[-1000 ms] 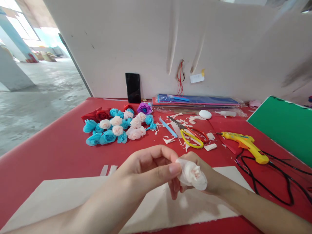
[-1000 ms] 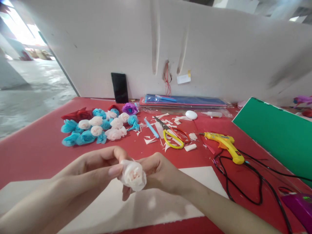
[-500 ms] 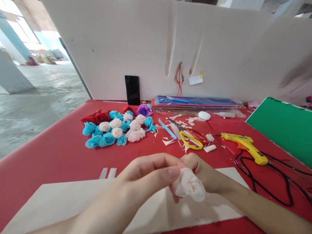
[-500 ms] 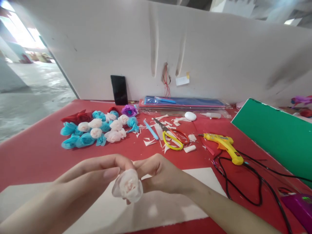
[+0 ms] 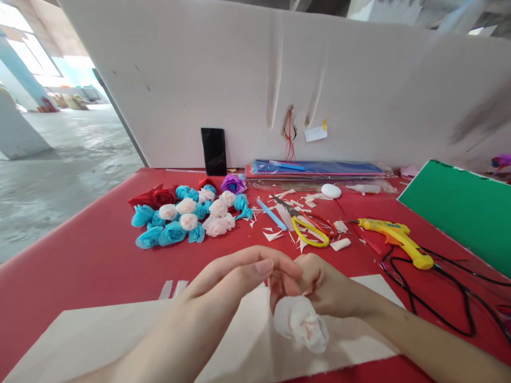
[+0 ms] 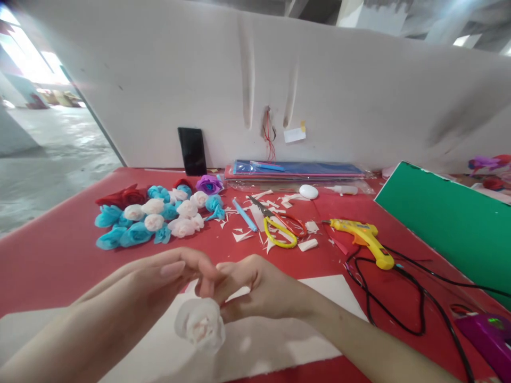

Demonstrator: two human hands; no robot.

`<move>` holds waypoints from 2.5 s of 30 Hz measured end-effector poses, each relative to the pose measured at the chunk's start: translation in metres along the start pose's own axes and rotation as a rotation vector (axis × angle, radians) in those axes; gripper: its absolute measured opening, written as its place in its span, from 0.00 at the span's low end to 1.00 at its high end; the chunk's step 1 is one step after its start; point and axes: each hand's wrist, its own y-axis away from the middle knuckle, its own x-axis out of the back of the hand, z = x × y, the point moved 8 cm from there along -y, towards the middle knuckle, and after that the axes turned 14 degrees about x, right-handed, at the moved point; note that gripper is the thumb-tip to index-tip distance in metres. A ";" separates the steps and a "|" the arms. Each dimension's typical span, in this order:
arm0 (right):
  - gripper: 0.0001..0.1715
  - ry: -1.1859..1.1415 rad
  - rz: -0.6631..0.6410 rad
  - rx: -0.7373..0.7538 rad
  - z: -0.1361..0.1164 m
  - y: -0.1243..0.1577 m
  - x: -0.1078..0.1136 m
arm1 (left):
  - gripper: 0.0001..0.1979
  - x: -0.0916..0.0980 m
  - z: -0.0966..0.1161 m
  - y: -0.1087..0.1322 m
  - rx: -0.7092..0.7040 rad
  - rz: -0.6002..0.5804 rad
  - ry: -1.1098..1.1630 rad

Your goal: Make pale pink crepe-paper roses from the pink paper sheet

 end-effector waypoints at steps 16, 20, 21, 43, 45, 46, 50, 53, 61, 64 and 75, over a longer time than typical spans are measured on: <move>0.15 -0.173 0.292 -0.110 0.008 0.000 0.005 | 0.07 0.004 0.019 0.007 -0.152 0.059 -0.060; 0.20 -0.211 0.376 -0.117 0.009 0.001 0.000 | 0.12 0.003 0.020 0.008 -0.187 0.077 -0.191; 0.21 -0.216 0.385 -0.119 0.010 0.001 -0.001 | 0.10 0.004 0.020 0.007 -0.191 0.089 -0.209; 0.11 -0.209 0.495 -0.154 0.012 0.008 -0.017 | 0.06 0.006 0.021 0.007 -0.187 0.125 -0.142; 0.09 -0.171 0.512 -0.152 0.008 0.009 -0.018 | 0.07 0.007 0.020 0.005 -0.179 0.130 -0.129; 0.09 -0.148 0.521 -0.155 0.006 0.010 -0.018 | 0.08 0.008 0.019 0.004 -0.176 0.128 -0.110; 0.05 -0.073 0.552 -0.195 -0.001 0.015 -0.020 | 0.09 0.005 0.019 0.002 -0.154 0.114 -0.062; 0.03 -0.050 0.569 -0.191 -0.006 0.015 -0.020 | 0.12 0.005 0.020 -0.001 -0.135 0.140 -0.126; 0.07 0.008 0.557 -0.156 -0.015 0.010 -0.017 | 0.16 0.013 0.027 -0.001 -0.206 0.252 -0.243; 0.06 0.073 0.549 -0.180 -0.017 0.008 -0.017 | 0.14 0.010 0.027 0.001 -0.240 0.249 -0.238; 0.16 0.832 0.468 0.151 -0.050 0.008 -0.020 | 0.11 0.012 0.029 0.008 -0.396 0.291 -0.257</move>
